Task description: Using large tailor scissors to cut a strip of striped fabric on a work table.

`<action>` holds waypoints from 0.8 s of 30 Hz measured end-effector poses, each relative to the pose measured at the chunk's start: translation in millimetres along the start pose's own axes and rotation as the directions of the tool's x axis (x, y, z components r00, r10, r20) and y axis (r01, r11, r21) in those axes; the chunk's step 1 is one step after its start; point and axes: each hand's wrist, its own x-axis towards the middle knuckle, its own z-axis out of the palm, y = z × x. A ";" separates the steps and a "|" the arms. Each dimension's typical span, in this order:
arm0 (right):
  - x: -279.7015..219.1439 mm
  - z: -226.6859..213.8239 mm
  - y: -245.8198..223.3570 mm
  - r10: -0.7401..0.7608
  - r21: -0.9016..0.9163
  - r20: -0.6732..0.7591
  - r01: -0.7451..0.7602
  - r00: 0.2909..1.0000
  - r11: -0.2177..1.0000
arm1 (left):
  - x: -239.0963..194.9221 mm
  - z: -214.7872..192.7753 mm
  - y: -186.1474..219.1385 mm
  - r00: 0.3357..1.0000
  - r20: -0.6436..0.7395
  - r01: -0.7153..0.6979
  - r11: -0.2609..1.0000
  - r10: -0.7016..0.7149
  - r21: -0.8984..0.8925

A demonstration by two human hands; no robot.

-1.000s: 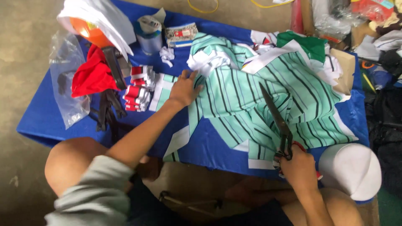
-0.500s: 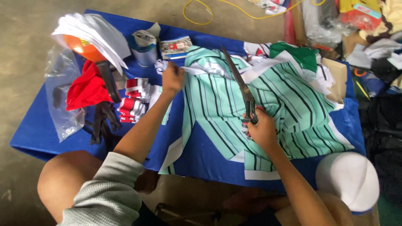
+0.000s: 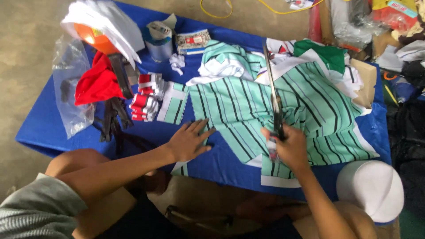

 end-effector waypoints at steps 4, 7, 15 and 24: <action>-88.7 5.5 15.9 0.374 0.513 0.475 -0.596 0.797 0.617 | 6.6 20.3 -11.3 0.917 -0.308 0.100 0.894 -0.253 -0.437; -133.4 45.9 65.2 0.043 0.510 0.859 -0.860 0.510 0.026 | 26.7 41.5 -21.2 0.818 -0.126 0.419 0.732 -0.561 -0.537; -183.9 84.4 73.1 0.284 0.399 0.835 -0.874 0.472 0.279 | 37.1 39.8 -22.0 0.826 0.069 0.476 0.628 -0.559 -0.615; -177.5 76.7 67.7 0.359 0.376 0.794 -0.861 0.490 0.342 | 23.4 36.7 -9.4 0.880 -0.156 0.286 0.764 -0.448 -0.578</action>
